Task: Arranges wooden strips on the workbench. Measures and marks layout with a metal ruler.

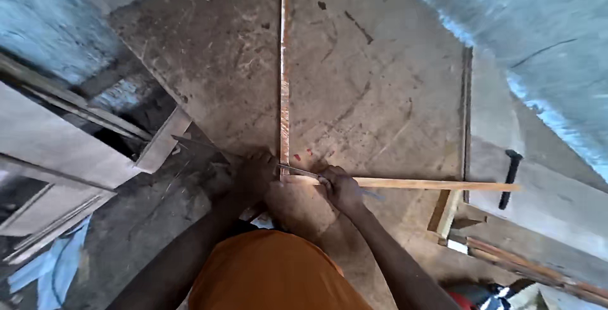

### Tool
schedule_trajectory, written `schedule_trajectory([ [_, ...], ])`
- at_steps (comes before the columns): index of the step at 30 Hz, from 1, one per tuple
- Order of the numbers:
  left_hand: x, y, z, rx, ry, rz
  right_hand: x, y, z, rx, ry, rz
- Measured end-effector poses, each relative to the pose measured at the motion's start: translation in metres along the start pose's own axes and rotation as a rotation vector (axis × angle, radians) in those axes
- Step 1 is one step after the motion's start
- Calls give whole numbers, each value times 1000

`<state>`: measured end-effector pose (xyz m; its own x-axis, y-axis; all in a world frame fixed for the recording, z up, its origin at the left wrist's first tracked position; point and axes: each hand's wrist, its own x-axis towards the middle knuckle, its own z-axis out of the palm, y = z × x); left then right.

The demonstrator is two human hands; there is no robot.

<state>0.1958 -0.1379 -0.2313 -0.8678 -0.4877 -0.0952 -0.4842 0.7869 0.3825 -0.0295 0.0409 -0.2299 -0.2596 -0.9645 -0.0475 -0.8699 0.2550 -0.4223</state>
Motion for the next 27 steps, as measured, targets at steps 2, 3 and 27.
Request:
schedule_trajectory([
  [2, 2, 2, -4, 5, -60, -18, 2, 4, 0, 24, -8, -12],
  [3, 4, 0, -3, 9, -83, -18, 3, 6, 0, 32, -7, -18],
  [27, -32, 1, 62, -43, 336, 53, -32, 17, 44, -101, 430, -247],
])
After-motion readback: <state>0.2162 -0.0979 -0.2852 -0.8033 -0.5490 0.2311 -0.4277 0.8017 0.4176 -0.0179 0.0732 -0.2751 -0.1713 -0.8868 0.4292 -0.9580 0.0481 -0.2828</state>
